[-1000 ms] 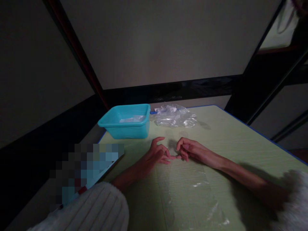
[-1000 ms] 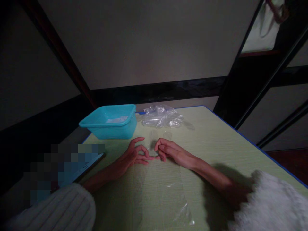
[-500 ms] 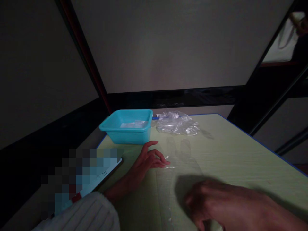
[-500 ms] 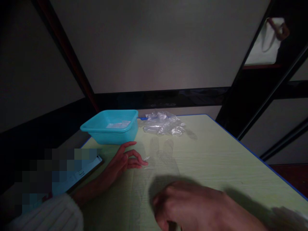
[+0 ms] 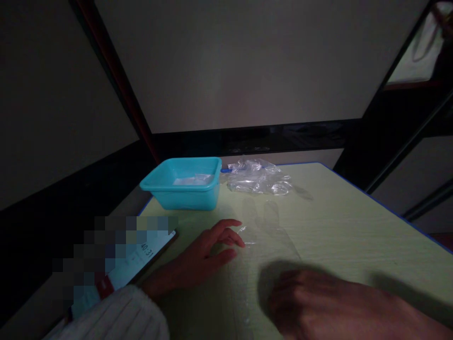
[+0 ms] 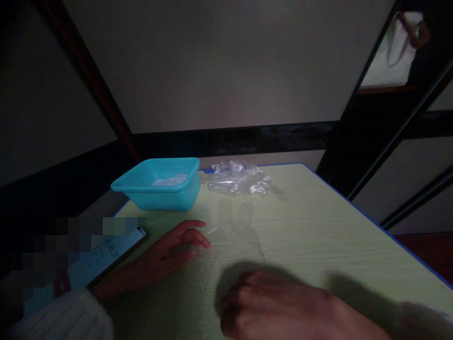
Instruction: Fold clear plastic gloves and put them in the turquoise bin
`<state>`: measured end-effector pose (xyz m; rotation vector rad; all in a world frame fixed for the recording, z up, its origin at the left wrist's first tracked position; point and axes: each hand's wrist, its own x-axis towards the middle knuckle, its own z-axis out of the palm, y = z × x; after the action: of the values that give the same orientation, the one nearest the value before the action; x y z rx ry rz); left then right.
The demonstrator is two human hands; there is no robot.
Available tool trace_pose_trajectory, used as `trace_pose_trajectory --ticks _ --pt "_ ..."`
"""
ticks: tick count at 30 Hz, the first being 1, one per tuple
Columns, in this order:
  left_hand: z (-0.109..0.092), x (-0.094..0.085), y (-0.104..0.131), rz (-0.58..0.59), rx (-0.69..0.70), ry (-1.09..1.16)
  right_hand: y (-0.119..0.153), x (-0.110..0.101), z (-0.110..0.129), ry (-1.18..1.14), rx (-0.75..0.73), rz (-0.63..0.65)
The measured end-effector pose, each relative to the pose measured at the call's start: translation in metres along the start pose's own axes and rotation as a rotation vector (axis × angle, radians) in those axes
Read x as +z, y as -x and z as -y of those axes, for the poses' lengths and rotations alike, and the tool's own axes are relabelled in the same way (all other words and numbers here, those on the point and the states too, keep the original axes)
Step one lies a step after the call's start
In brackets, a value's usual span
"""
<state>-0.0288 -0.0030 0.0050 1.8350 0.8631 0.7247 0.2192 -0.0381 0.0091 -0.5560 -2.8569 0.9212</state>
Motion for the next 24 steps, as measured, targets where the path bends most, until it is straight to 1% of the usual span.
trace_pose_trajectory --ticks 2,4,7,10,13,14,16,20,24 --pt "-0.008 -0.008 0.002 0.047 -0.038 -0.167 -0.005 -0.007 0.0 -0.004 -0.012 0.025" --pt "-0.013 -0.015 0.005 0.091 -0.088 -0.286 -0.009 -0.015 -0.002 -0.046 -0.061 0.06" --pt "-0.012 -0.021 0.007 0.139 -0.097 -0.383 -0.013 -0.021 -0.006 -0.148 -0.127 0.105" --pt "-0.009 -0.021 0.008 0.193 -0.065 -0.414 -0.013 -0.021 -0.007 -0.212 -0.103 0.073" --pt "-0.007 -0.022 0.009 0.245 -0.044 -0.409 -0.011 -0.02 -0.006 -0.23 -0.096 -0.029" --pt "-0.008 -0.022 0.009 0.247 -0.038 -0.401 -0.01 -0.02 -0.005 -0.232 -0.1 -0.06" --pt "-0.009 -0.023 0.01 0.215 -0.027 -0.38 -0.009 -0.024 -0.003 -0.235 -0.094 -0.087" --pt "-0.008 -0.023 0.011 0.17 0.003 -0.316 -0.011 -0.035 -0.001 -0.256 -0.004 -0.068" --pt "-0.003 -0.02 0.011 0.152 0.028 -0.299 -0.012 -0.042 -0.005 -0.432 0.063 -0.103"
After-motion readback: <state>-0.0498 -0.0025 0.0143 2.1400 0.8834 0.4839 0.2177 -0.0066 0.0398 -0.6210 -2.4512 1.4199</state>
